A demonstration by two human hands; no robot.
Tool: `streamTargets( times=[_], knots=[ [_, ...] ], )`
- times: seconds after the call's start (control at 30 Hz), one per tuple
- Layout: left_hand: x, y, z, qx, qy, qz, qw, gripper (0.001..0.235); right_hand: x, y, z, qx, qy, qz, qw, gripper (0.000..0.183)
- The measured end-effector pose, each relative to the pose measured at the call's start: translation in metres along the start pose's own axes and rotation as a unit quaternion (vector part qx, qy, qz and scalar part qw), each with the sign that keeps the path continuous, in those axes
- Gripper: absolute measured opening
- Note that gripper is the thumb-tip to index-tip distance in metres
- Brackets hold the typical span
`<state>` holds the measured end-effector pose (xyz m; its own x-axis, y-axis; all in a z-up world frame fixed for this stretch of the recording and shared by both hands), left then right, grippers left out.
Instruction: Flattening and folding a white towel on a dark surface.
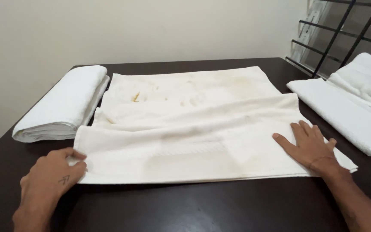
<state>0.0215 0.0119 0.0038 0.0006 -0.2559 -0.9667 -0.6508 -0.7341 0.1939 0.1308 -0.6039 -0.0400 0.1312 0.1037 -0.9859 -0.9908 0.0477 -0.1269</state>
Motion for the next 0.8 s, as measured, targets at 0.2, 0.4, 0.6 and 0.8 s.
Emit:
streamTargets(
  times=[0.2,0.4,0.6,0.8],
  knots=[
    [0.011,0.000,0.026,-0.077,-0.072,0.044,0.993,0.050,0.014,0.007,-0.027,0.001,0.042,0.064,0.997,0.106],
    [0.115,-0.132,0.097,-0.001,-0.171,0.136,0.976,0.045,0.008,0.051,-0.041,-0.014,0.095,0.070,0.993,0.097],
    [-0.049,0.046,-0.003,0.058,-0.247,-0.188,0.949,0.061,-0.030,0.022,-0.007,-0.137,0.156,-0.151,0.966,0.038],
    [0.051,-0.060,-0.142,0.406,0.013,-0.121,0.906,0.085,-0.016,-0.064,0.076,-0.262,-0.103,-0.126,0.951,0.061]
  ],
)
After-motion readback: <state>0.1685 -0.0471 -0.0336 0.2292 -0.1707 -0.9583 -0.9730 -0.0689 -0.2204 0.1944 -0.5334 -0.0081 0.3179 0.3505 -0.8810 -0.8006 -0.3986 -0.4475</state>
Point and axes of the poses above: each hand's wrist, its own y-axis away from the middle knuckle, its own x-axis out of the palm, z = x × y, the point moved 4 cm from there along -y, towards the middle knuckle, and after that the axes turned 11 degrees about -x, right-handed, at the moved point
